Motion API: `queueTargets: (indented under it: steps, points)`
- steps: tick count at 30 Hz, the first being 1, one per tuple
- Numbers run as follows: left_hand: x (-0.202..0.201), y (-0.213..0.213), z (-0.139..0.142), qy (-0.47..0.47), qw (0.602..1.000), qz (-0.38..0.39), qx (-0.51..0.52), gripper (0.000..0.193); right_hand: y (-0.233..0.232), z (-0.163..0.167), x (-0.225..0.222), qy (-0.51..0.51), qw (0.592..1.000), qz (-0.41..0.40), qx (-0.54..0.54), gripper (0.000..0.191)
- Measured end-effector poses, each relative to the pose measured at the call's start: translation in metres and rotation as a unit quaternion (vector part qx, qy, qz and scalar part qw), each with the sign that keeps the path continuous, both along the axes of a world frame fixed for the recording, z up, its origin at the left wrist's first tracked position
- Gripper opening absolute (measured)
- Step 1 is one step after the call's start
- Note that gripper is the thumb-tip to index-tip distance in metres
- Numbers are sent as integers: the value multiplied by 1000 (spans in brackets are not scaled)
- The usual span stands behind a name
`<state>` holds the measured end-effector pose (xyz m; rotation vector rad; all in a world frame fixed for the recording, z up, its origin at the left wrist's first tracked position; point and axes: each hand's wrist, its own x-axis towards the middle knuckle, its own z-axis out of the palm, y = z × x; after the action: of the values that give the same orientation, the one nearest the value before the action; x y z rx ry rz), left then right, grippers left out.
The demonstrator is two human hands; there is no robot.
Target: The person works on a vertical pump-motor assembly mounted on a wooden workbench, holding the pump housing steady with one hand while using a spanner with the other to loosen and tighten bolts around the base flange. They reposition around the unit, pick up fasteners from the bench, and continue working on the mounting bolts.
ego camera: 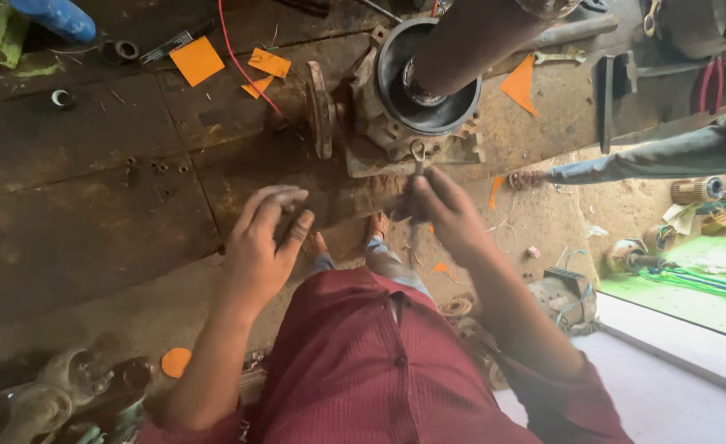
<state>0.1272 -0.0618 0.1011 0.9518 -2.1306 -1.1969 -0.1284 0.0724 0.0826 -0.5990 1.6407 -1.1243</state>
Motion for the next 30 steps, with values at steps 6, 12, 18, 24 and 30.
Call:
queueTargets:
  steps: [6,12,18,24,30]
  points:
    - [-8,-6,13,18,999,21,-19,27,-37,-40,42,-343,916,-195,-72,37]
    - [-3,-6,18,43,997,44,-44,22,-59,-75,68,-356,877,-280,-159,25]
    - [14,-6,19,14,994,86,-72,18,-28,-41,-8,-121,986,-16,112,30]
    - [25,-3,4,15,995,85,-51,17,-26,-3,-77,291,908,262,147,38]
    - [3,1,-10,0,999,31,18,25,7,13,-16,106,991,74,24,28]
